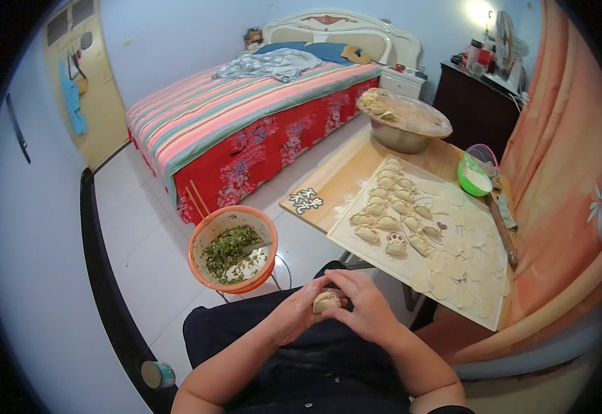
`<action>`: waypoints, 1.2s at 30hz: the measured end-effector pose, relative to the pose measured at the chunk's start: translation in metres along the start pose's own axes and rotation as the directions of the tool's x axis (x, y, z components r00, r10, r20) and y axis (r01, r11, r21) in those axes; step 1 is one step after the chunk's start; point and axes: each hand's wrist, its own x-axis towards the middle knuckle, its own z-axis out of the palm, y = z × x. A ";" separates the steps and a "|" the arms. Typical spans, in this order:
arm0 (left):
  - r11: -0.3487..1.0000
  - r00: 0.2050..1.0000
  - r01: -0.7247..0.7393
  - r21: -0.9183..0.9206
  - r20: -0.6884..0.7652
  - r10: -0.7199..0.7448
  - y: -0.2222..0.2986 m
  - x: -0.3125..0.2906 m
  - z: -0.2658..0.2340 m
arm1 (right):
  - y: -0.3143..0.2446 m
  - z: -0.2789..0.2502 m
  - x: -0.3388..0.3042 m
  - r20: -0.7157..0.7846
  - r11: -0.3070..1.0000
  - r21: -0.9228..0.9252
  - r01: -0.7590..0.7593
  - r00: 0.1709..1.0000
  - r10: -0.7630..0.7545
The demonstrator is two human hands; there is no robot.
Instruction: The person sits on the floor and repeatedly scoops a green vegetable filling from a bowl onto round dough wrappers using a small metal spatula. They fold and pinch the edges to seal the dumplings and place the finished units onto a wooden board.
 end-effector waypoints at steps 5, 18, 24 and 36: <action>0.996 0.994 0.092 0.005 0.057 -0.093 -0.009 0.043 0.030 | 0.020 -0.029 -0.021 0.090 0.986 -0.165 -0.005 0.996 0.021; 0.974 1.000 0.021 0.226 -0.002 -0.021 -0.016 0.087 0.042 | 0.112 -0.088 -0.026 -0.321 0.810 -0.411 -0.419 0.898 0.301; 0.956 0.997 0.000 0.294 -0.069 0.021 -0.009 0.073 0.040 | 0.127 -0.120 -0.046 -0.326 0.778 -0.337 -0.530 0.841 0.432; 0.974 0.994 0.016 0.224 -0.111 0.009 -0.019 0.056 0.029 | 0.121 -0.082 -0.091 -0.213 0.770 -0.637 -0.031 0.968 -0.136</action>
